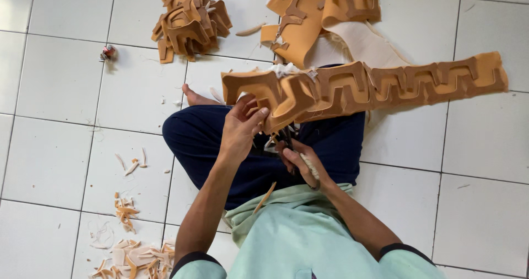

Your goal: The person sits on a tiled floor and uses shears to cut a long strip of tan craft material into individual U-shaped pieces. The person repeatedly cuts along the connecting edges, separates the pieces, and places them into a growing pile on the floor.

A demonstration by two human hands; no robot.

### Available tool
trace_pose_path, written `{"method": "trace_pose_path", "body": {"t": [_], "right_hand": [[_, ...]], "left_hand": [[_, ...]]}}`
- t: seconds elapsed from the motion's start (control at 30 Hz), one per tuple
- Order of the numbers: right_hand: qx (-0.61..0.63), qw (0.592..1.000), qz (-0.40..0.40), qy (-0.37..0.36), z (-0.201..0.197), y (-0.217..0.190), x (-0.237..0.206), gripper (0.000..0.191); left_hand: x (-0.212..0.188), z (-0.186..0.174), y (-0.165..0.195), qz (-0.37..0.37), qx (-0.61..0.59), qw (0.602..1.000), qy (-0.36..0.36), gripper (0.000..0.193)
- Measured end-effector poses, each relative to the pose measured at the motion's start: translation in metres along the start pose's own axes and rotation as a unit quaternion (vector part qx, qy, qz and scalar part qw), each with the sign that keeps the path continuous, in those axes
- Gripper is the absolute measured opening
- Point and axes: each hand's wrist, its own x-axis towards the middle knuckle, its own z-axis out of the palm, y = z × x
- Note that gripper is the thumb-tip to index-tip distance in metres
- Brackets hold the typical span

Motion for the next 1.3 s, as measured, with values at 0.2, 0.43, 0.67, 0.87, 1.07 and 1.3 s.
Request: {"method": "trace_pose_path", "body": {"t": [0.2, 0.43, 0.67, 0.87, 1.07, 1.3], "right_hand": [[0.051, 0.994, 0.066, -0.072, -0.001, 0.012, -0.003, 0.035], [0.054, 0.998, 0.009, -0.008, 0.010, 0.013, 0.000, 0.033], [0.128, 0.991, 0.033, 0.024, 0.029, 0.001, 0.012, 0.038], [0.116, 0.992, 0.021, 0.042, 0.021, 0.016, 0.014, 0.033], [-0.100, 0.993, 0.008, -0.055, -0.025, 0.007, 0.020, 0.044], [-0.311, 0.939, -0.080, -0.122, -0.066, -0.030, 0.041, 0.052]], "left_hand": [[0.011, -0.034, 0.011, -0.028, -0.138, 0.986, -0.088, 0.054], [-0.009, -0.020, 0.012, 0.007, 0.068, 0.996, -0.055, 0.052], [-0.018, -0.013, 0.012, 0.007, 0.063, 0.997, -0.035, 0.052], [-0.005, -0.038, 0.014, -0.088, -0.003, 0.995, -0.048, 0.056], [0.005, -0.047, 0.056, -0.127, 0.041, 0.981, -0.138, 0.063], [-0.001, -0.027, 0.100, -0.086, 0.322, 0.918, -0.214, 0.065]]}}
